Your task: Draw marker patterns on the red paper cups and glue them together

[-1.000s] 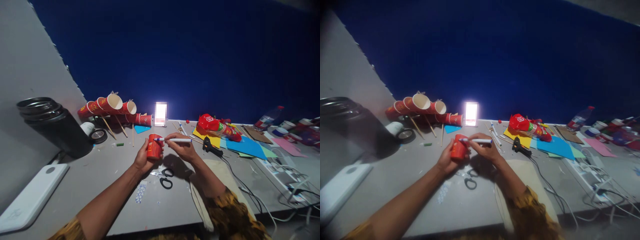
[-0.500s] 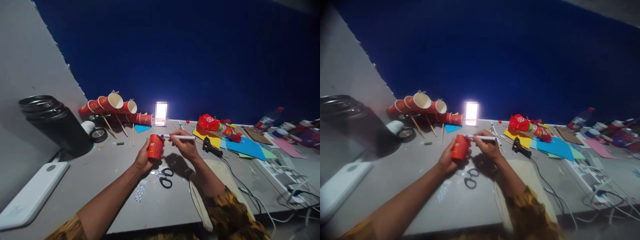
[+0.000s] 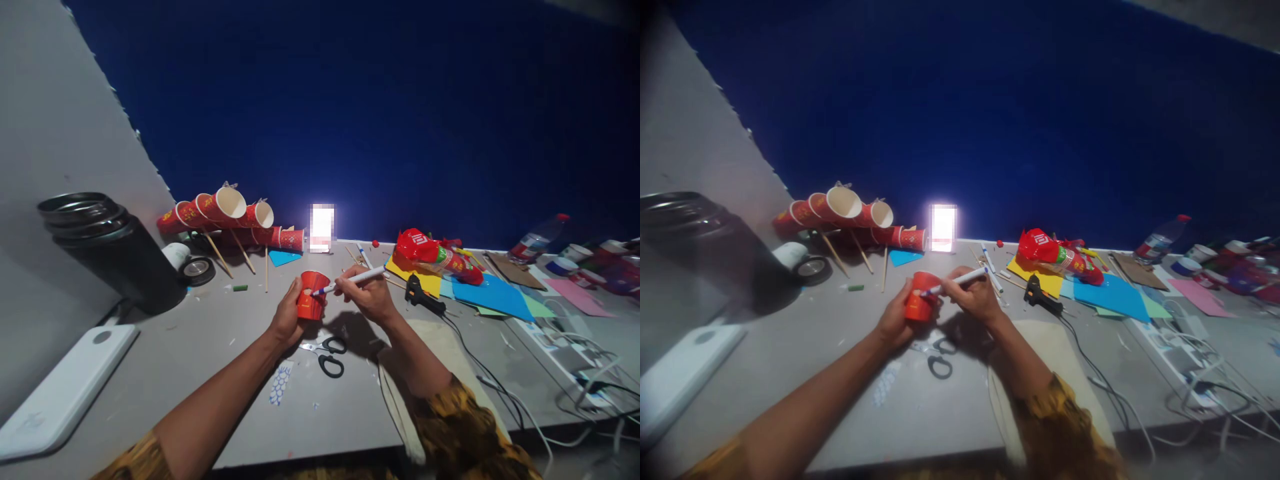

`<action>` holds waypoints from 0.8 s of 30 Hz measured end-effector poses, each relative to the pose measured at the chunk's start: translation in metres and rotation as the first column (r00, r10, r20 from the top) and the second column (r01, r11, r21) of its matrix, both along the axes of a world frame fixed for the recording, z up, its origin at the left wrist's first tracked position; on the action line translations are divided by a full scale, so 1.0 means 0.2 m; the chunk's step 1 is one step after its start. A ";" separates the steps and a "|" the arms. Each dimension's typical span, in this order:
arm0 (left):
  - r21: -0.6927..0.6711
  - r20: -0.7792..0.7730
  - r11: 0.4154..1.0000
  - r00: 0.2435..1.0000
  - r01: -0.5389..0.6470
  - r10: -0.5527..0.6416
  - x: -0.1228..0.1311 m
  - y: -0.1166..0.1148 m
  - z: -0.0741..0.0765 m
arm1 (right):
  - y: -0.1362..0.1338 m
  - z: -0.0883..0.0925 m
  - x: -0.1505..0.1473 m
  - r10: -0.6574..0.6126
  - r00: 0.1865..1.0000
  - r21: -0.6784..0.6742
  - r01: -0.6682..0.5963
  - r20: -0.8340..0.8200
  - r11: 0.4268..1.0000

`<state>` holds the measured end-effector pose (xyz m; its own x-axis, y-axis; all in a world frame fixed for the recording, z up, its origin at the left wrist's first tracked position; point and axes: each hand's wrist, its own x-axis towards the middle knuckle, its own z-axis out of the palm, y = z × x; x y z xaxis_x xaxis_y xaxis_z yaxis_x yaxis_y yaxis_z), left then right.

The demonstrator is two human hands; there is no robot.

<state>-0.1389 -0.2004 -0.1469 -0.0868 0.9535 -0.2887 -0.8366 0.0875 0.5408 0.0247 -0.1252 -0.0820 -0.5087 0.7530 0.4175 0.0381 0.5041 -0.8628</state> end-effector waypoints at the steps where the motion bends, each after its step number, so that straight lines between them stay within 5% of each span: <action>1: 0.005 -0.001 1.000 1.000 -0.001 0.001 0.00 0.00 0.00 | 0.00 0.00 0.00 -0.036 0.999 0.020 0.036 -0.014 0.999; 4: 0.013 -0.001 1.000 1.000 0.002 -0.002 0.00 0.00 0.00 | 0.00 0.01 -0.01 -0.146 0.986 0.057 0.150 -0.076 0.987; 10: -0.006 -0.002 1.000 1.000 0.002 -0.002 0.01 0.00 0.00 | 0.01 -0.01 -0.01 -0.017 0.999 -0.052 0.015 -0.036 0.999; 15: 0.009 -0.011 1.000 1.000 -0.007 0.007 0.01 0.01 -0.01 | 0.01 -0.01 -0.01 -0.154 0.983 -0.003 0.154 -0.096 0.988; 20: 0.014 -0.040 0.999 0.999 -0.036 0.037 -0.01 0.01 -0.03 | -0.01 -0.02 -0.02 0.059 0.998 -0.045 -0.058 0.023 0.997; 24: 0.035 -0.035 0.998 0.998 -0.045 0.046 0.00 0.02 -0.04 | -0.02 -0.02 -0.02 -0.059 0.997 -0.024 0.057 -0.055 0.998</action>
